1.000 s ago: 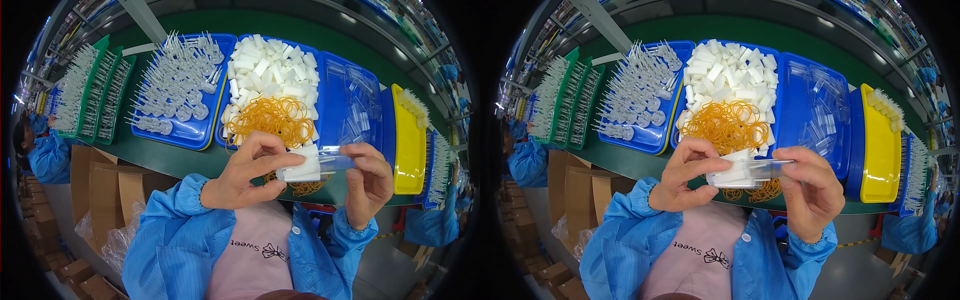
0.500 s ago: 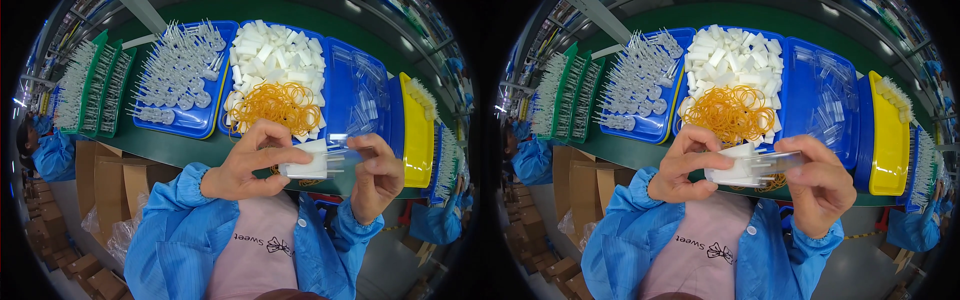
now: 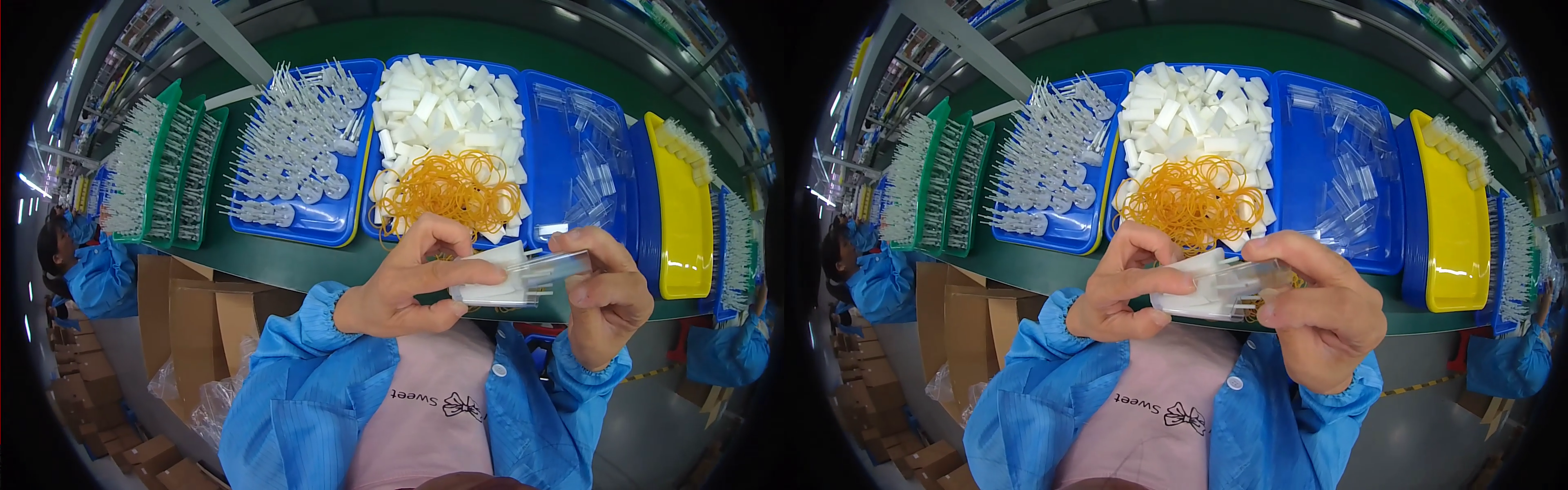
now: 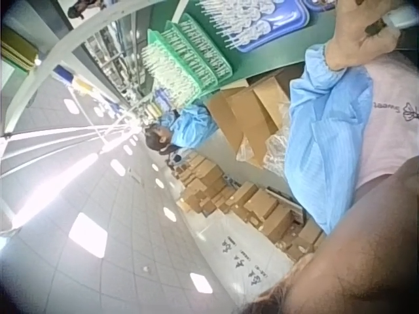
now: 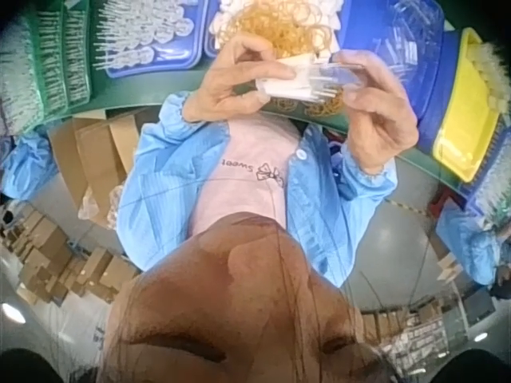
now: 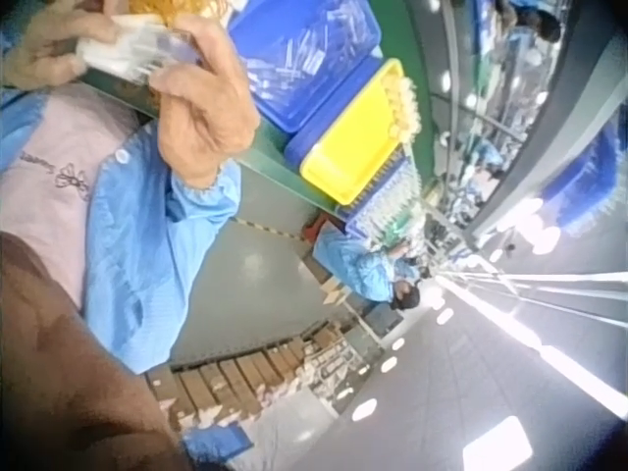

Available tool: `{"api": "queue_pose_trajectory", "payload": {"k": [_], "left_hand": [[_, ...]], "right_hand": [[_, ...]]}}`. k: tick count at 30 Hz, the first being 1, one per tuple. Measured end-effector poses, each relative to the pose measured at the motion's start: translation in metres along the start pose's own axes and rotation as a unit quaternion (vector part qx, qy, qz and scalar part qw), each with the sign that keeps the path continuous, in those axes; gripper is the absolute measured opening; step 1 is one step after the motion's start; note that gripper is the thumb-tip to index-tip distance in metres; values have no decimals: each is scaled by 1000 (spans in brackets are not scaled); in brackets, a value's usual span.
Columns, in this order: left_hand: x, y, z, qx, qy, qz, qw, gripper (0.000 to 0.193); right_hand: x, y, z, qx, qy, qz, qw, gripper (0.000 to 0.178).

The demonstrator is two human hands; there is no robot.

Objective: The person assembles items by attaching foam blocks onto the prongs of a plastic base, sliding clear plastic tubes over the blocks, and securing the assembled piece with a rubber band.

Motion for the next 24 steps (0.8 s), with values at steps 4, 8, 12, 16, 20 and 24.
{"api": "queue_pose_trajectory", "payload": {"k": [4, 8, 12, 16, 20, 24], "left_hand": [[0, 0, 1, -1, -10, 5, 1000, 43], [5, 1, 3, 9, -10, -13, 1000, 45], [6, 5, 4, 21, -10, -10, 1000, 47], [10, 11, 4, 87, -136, 45, 986, 50], [12, 13, 7, 124, -131, 53, 982, 48], [13, 12, 4, 118, -150, 55, 980, 50]], "right_hand": [[-1, 1, -1, -9, 5, -15, 1000, 19], [-7, 0, 3, -19, 13, -46, 999, 19], [-10, 0, 3, -15, 16, -37, 999, 19], [-9, 1, 5, -1, 24, -11, 1000, 19], [-7, 2, 5, 9, 1, -9, 1000, 19], [-6, -1, 4, -1, -5, 0, 1000, 17]]}}
Point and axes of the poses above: each hand's wrist, its own y-axis away from the middle knuckle, its own z-axis out of the palm, x = y × z, the point moved 3 cm from there along -y, towards the middle knuckle, and after that the axes turned 13 degrees about -z, right-handed, at the moved point
